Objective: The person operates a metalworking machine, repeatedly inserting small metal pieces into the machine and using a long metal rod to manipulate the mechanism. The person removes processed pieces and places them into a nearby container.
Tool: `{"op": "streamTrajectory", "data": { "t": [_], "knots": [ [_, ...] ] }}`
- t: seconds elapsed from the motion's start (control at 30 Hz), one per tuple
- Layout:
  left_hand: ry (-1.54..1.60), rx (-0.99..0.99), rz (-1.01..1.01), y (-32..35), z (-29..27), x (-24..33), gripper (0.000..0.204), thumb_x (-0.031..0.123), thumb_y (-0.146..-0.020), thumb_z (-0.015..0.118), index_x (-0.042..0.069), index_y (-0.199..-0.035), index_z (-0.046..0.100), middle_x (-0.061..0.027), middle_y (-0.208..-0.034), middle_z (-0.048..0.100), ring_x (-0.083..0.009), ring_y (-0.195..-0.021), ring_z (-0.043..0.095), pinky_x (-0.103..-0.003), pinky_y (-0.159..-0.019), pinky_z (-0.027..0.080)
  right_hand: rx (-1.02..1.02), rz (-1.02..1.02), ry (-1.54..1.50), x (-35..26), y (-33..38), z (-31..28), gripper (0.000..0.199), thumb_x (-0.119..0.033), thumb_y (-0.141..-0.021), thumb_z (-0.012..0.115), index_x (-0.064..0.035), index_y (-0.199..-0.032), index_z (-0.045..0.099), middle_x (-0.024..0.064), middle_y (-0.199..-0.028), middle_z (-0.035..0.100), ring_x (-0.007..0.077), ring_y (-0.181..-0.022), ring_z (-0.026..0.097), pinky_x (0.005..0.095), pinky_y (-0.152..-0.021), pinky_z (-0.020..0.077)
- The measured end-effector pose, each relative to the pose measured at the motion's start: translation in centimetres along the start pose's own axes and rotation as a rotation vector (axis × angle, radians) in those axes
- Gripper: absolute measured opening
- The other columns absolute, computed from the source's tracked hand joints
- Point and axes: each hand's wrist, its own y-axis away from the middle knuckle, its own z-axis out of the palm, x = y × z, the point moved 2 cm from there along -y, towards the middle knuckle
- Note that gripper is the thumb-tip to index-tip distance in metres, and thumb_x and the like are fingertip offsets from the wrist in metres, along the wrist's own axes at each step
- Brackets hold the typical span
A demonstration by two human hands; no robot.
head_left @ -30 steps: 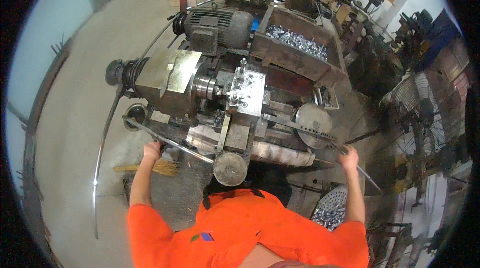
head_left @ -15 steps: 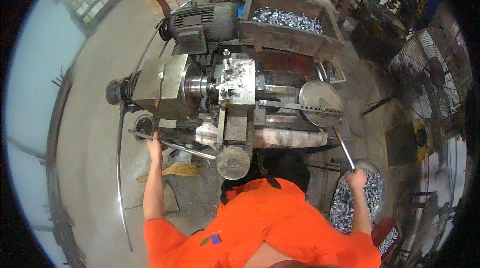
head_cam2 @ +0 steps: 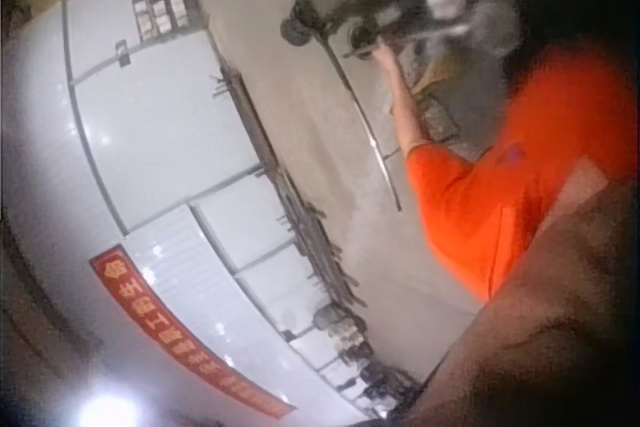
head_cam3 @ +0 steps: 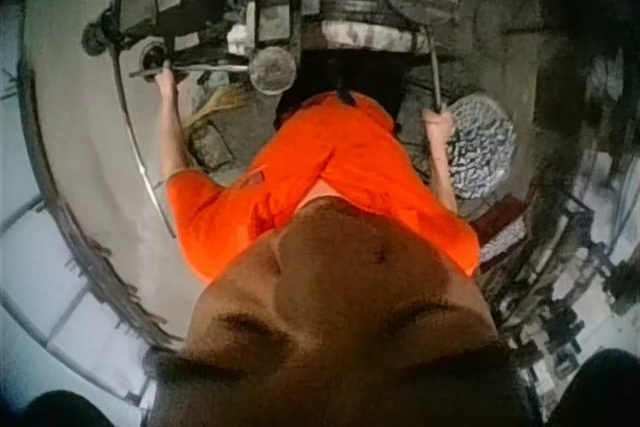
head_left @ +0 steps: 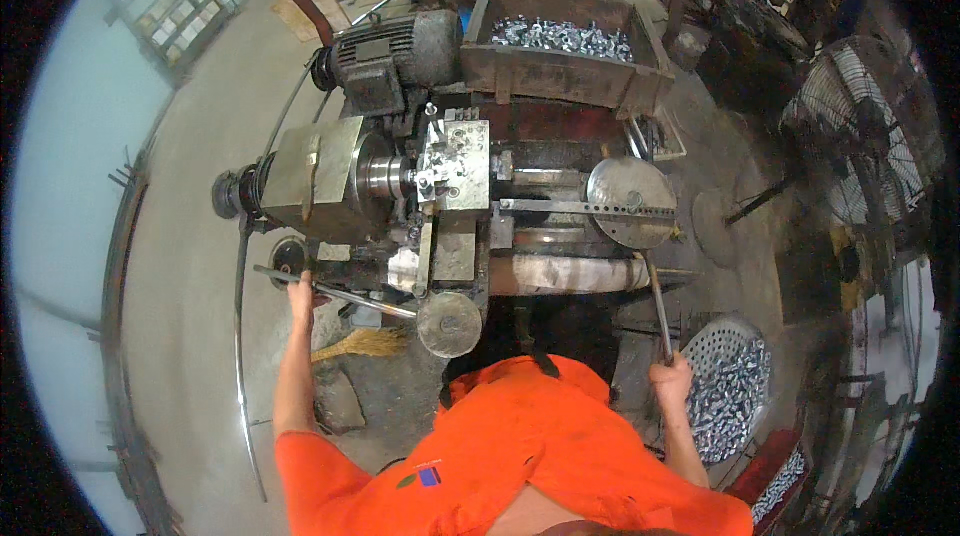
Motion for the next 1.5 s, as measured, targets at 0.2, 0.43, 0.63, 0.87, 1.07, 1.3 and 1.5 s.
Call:
{"op": "streamTrajectory", "data": {
  "t": [0.2, 0.43, 0.63, 0.87, 1.07, 1.3, 1.5],
  "knots": [
    [-0.129, -0.069, -0.129, 0.0, -0.8, 0.7, 0.039, 0.032, -0.086, 0.050, -0.007, -0.095, 0.050, -0.0164, -0.061, 0.058, -0.0267, -0.042, 0.059, -0.033, -0.036, 0.050, 0.105, -0.241, 0.177, 3.7, -2.5, -0.1, 0.027, -0.027, -0.065, 0.058, -0.0043, -0.080, 0.057, 0.0217, -0.070, 0.059, 0.0402, -0.065, 0.057, 0.0469, -0.059, 0.0445],
    [-0.058, -0.107, -0.096, -0.3, -0.2, -0.2, 0.043, 0.036, -0.088, 0.050, -0.006, -0.097, 0.050, -0.0164, -0.065, 0.059, -0.0257, -0.045, 0.060, -0.031, -0.038, 0.051, 0.160, -0.077, 0.716, 7.0, -20.1, -4.5, 0.034, -0.029, -0.065, 0.066, -0.0051, -0.088, 0.060, 0.0133, -0.090, 0.061, 0.0304, -0.085, 0.059, 0.0420, -0.073, 0.0482],
    [0.224, -0.115, -0.005, -0.3, -1.8, -2.1, 0.051, 0.048, -0.087, 0.047, 0.000, -0.101, 0.052, -0.0114, -0.081, 0.063, -0.0207, -0.063, 0.063, -0.032, -0.058, 0.049, 0.396, -0.282, 0.572, -0.9, -18.2, 0.4, 0.076, -0.023, -0.058, 0.064, -0.0002, -0.127, 0.040, 0.0185, -0.130, 0.042, 0.0341, -0.121, 0.037, 0.0428, -0.103, 0.0282],
    [-1.174, -0.192, 0.507, -3.4, -0.7, -12.7, 0.049, 0.051, -0.083, 0.050, 0.003, -0.090, 0.059, -0.0199, -0.083, 0.063, -0.0338, -0.071, 0.061, -0.046, -0.064, 0.048, 0.096, -0.422, 0.069, -0.9, -7.6, 7.4, 0.065, -0.011, -0.057, 0.060, -0.0018, -0.121, 0.050, 0.0216, -0.128, 0.045, 0.0366, -0.119, 0.041, 0.0389, -0.099, 0.0347],
    [-1.164, 0.336, 0.328, 0.0, 5.6, -18.4, 0.040, 0.046, -0.078, 0.057, 0.007, -0.073, 0.061, -0.0171, -0.073, 0.063, -0.0359, -0.069, 0.061, -0.048, -0.065, 0.048, -0.080, -0.375, -0.038, -5.0, -5.5, 6.8, 0.040, -0.012, -0.056, 0.060, -0.0003, -0.094, 0.064, 0.0192, -0.102, 0.061, 0.0349, -0.098, 0.057, 0.0359, -0.086, 0.0450],
    [-1.448, -0.388, 0.517, -2.4, 1.9, -16.1, 0.043, 0.049, -0.081, 0.052, 0.006, -0.088, 0.056, -0.0202, -0.081, 0.063, -0.0356, -0.075, 0.063, -0.046, -0.065, 0.050, -0.051, -0.591, -0.036, -7.7, -7.8, 5.1, 0.035, -0.012, -0.057, 0.063, -0.0012, -0.090, 0.064, 0.0195, -0.094, 0.062, 0.0365, -0.087, 0.059, 0.0387, -0.077, 0.0478],
    [-1.193, -0.288, 0.408, -1.5, 1.5, -14.8, 0.041, 0.043, -0.081, 0.054, 0.006, -0.099, 0.058, -0.0193, -0.085, 0.064, -0.0384, -0.085, 0.061, -0.046, -0.072, 0.049, 0.030, -0.821, -0.145, -20.0, -10.8, 1.8, 0.034, -0.010, -0.056, 0.063, -0.0038, -0.089, 0.064, 0.0163, -0.089, 0.062, 0.0339, -0.082, 0.059, 0.0390, -0.073, 0.0481]
  ]
}}
